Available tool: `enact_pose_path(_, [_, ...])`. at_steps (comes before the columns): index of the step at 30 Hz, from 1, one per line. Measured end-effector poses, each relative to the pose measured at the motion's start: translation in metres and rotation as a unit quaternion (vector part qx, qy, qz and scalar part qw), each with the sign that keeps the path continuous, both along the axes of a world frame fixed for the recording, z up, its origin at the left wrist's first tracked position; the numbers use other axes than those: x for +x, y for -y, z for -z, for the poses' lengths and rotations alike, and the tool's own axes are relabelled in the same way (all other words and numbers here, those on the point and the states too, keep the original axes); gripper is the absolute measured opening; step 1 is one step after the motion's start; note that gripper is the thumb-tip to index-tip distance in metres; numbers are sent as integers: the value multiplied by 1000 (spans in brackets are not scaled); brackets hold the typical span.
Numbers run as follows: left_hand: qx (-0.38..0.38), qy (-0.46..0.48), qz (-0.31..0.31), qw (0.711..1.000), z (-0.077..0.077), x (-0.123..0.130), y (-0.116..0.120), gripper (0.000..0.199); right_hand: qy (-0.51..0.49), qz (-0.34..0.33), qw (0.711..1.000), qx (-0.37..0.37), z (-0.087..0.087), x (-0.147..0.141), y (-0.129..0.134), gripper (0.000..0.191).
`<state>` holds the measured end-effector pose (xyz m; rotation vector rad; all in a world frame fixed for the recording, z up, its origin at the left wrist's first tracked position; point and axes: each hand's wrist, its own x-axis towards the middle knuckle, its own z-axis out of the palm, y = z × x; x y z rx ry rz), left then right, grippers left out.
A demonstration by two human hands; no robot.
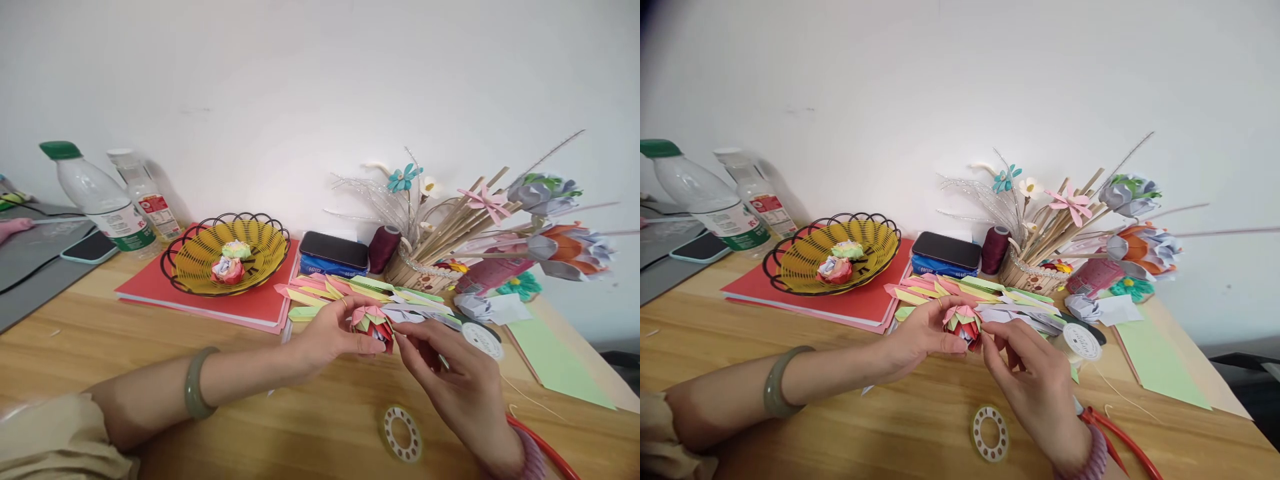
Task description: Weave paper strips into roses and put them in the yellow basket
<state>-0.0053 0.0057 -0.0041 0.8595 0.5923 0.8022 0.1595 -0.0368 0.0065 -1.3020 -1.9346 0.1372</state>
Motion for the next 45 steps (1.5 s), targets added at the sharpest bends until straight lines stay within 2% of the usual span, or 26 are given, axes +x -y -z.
enact_pose_path(10, [56, -13, -12, 998, -1, -1, 2, 50, 25, -11, 999, 33, -1, 0, 1, 12])
enact_pose_path(16, [64, -2, -4, 998, 2, 0, 2, 50, 18, -4, 999, 40, -1, -1, 2, 14])
enact_pose_path(22, [95, -11, -4, 995, 5, -1, 3, 50, -26, -2, 1000, -4, -2, -2, 0, 10])
enact_pose_path(28, [81, -4, -1, 997, 6, 0, 3, 51, -103, 9, 984, -148, -6, -1, -5, 19])
enact_pose_path(31, [80, -7, -6, 997, 7, 0, 2, 51, -130, 19, 977, -169, -4, -1, -5, 19])
enact_pose_path(34, [82, -2, -2, 997, 8, 0, 2, 50, -100, 42, 987, -122, -1, -2, -3, 15])
enact_pose_path(39, [82, 0, -4, 997, 7, 1, 3, 50, 10, 34, 999, 17, 2, -4, 2, 8])
enact_pose_path(45, [82, 3, -2, 997, 6, 1, 4, 49, 47, 38, 997, 45, 1, -5, 2, 10])
